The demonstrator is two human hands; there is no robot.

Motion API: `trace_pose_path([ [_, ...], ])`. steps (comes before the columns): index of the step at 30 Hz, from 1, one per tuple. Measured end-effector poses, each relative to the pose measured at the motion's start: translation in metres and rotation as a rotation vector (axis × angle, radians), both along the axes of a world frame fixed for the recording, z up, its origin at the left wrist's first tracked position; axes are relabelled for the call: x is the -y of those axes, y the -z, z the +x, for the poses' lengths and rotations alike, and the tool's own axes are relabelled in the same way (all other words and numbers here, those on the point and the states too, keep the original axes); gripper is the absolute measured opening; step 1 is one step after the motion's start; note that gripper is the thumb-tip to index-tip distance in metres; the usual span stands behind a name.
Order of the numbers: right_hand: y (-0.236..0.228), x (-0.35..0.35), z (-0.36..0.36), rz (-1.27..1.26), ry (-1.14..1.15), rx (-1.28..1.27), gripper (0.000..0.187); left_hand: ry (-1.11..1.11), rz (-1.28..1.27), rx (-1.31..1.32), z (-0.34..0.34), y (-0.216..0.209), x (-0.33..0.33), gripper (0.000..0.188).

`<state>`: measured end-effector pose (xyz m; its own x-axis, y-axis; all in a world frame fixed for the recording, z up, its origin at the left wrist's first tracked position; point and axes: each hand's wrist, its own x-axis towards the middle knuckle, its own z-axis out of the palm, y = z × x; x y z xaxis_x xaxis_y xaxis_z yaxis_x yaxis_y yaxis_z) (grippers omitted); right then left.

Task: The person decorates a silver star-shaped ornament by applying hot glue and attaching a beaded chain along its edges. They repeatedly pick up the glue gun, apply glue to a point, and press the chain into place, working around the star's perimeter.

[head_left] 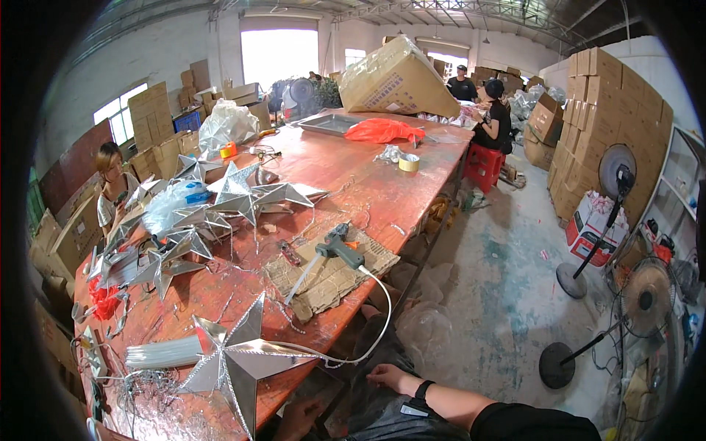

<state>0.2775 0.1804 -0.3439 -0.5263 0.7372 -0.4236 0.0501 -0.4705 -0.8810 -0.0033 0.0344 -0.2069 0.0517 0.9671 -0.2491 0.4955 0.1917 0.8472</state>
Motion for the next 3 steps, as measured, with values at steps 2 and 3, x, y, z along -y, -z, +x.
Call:
trace_pose_path([
  [2,-0.0024,0.0015,-0.0046,-0.050,0.038,-0.067,0.021,0.010,0.044,-0.063,-0.0029,0.0001,0.0019,0.034],
  [3,-0.0032,0.0019,-0.0027,-0.079,0.079,-0.103,0.022,0.012,0.045,-0.060,-0.0024,0.0006,0.0013,0.034],
])
